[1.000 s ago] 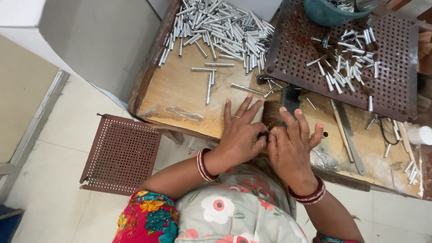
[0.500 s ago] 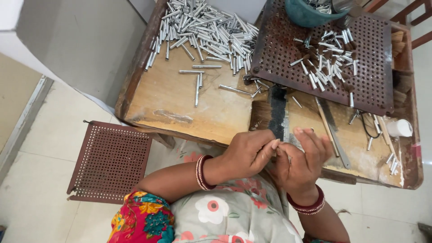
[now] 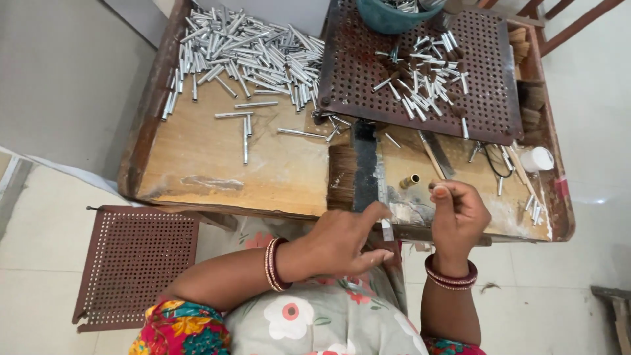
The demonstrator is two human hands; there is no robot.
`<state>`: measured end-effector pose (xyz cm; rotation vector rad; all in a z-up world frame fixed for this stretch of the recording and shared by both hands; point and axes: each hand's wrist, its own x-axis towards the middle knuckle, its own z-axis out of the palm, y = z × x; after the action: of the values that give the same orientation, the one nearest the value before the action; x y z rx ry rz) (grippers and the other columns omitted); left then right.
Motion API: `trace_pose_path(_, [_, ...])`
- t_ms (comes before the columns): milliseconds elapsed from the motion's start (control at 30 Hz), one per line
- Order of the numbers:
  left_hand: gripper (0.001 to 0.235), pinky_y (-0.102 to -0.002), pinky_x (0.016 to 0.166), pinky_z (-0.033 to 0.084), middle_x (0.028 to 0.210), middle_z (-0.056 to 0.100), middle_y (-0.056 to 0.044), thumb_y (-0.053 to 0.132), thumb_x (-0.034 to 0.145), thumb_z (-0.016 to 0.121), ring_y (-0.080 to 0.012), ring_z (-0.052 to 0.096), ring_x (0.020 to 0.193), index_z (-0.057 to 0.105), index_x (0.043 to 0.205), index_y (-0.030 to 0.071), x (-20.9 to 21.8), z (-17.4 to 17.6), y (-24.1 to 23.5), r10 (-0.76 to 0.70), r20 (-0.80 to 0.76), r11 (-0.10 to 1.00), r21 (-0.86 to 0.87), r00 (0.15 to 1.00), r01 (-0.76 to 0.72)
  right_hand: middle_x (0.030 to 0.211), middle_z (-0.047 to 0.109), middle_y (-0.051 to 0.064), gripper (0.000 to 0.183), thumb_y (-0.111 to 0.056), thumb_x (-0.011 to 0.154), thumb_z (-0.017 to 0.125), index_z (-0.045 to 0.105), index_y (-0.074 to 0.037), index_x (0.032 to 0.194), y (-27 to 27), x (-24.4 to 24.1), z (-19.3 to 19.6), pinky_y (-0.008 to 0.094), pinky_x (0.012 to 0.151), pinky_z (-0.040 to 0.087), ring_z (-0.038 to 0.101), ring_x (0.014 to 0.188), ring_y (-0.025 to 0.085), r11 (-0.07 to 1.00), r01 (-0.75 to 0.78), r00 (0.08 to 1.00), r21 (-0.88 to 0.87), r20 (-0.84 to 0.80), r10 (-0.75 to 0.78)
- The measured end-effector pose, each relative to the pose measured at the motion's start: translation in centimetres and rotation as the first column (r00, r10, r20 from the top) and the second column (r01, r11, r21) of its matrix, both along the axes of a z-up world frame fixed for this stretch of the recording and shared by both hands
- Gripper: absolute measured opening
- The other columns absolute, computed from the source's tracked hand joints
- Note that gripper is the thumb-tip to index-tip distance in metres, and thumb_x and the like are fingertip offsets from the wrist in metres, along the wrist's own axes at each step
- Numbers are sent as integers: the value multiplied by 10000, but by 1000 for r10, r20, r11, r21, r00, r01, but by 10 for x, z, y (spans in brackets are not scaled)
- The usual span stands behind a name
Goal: Inserting small metal pins into a perforated alignment board and assembling them with components.
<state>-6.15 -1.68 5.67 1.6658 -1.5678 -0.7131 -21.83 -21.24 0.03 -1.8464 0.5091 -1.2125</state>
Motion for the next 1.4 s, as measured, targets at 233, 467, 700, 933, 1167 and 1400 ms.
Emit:
trace_pose_path(233, [870,-474,744,531,973,696,-154,321,765,752,-342,699,898,355,1486,39,6,-23,-84,386,305,794,-590,871,-146,1010,742,68,185,-152,1045,694,673,30,1074,-15,12,-7,217,799,558,665,869,76,994,-50,995,102,-81,59])
trace_pose_path(467, [787,-485,606,505,695,693,-128,136,827,697,-350,687,636,345,1525,44,10,-46,-131,189,367,962,-257,911,-96,860,744,85,86,-55,1001,699,732,21,1022,-22,12,19,241,707,530,667,765,87,998,-25,923,-50,-385,4])
trace_pose_path(700, [788,-499,650,501,788,718,-145,258,910,703,-369,697,725,299,1565,90,10,-37,-123,149,307,969,-235,940,-77,1098,757,145,349,-246,862,813,730,-35,1127,-23,9,59,355,834,574,747,982,281,938,-253,777,-238,-627,50])
trace_pose_path(933, [925,-485,957,476,1388,608,-166,170,774,765,-356,632,1223,311,1576,104,23,16,-55,316,224,817,-559,922,-144,1521,477,211,797,-565,851,675,527,-85,1469,6,-4,39,550,1115,395,474,1374,434,664,-230,744,-712,-569,-352])
trace_pose_path(1167, [586,-448,1086,459,1392,624,-169,191,925,779,-349,614,1283,483,1407,38,34,18,-1,430,29,667,-684,902,-295,1403,591,180,702,-528,941,630,542,-48,1446,3,3,24,532,1104,414,566,1275,365,600,-77,811,-796,-401,-427])
trace_pose_path(1400, [125,-365,1028,521,1311,698,-164,123,1036,690,-302,686,1196,593,963,89,46,-31,0,501,-185,541,-696,846,-472,920,758,41,287,-348,869,794,761,-110,1026,-16,24,14,353,733,553,719,780,175,994,-15,804,-106,-593,-51])
